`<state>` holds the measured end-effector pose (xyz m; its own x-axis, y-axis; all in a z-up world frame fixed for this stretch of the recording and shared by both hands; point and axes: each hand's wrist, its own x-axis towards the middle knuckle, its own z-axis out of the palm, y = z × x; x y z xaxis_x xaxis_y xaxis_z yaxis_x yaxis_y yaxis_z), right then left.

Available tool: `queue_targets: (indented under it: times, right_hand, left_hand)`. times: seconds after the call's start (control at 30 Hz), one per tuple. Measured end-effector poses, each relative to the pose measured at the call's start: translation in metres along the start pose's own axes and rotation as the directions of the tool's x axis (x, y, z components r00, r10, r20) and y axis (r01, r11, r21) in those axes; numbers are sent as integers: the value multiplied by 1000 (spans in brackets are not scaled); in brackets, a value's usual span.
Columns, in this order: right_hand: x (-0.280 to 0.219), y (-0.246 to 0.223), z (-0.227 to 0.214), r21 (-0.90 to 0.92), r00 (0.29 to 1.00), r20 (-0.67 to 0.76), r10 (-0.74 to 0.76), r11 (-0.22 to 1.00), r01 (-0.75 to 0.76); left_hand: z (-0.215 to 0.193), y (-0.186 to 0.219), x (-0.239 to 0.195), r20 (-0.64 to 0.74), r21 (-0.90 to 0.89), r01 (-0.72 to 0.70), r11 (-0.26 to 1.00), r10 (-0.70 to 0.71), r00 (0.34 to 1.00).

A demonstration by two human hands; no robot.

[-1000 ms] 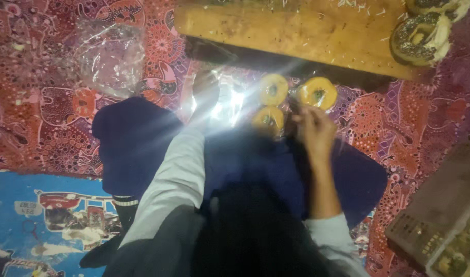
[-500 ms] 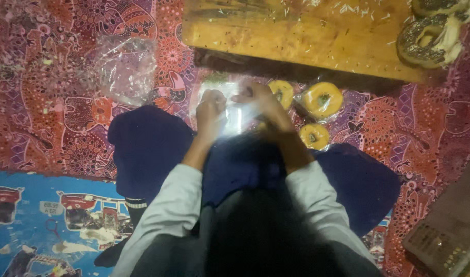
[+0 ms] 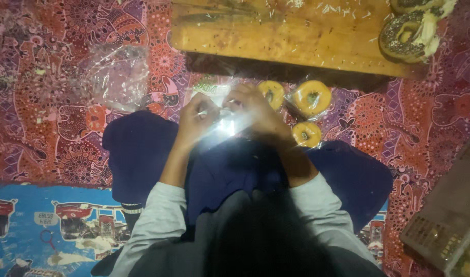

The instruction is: The person sits on a patterned floor mat and individually places donuts into clear plastic bags. They pick up each donut from a wooden board, insert it into a bag, and set the packaged donut aside.

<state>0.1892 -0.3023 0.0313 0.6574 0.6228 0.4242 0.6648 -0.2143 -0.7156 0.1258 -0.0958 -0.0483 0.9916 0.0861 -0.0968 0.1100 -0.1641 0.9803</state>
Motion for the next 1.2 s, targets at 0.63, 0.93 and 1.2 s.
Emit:
queue_targets:
  times: [0.63,0.93,1.2]
  right_hand:
    - [-45,80,48,69,741,22,671,739,-671]
    - [-32,31,21,403,683,263,682,565,-720]
    - [-37,35,-2,556,638,300,709,414,-721]
  left_hand:
    - [-29,-25,-23,-227,398,-32,917,132,965]
    - [-7,-34,-7,-118,223,-226,948,257,959]
    - [-27,-58,-8,-13,128,-58,990,60,998]
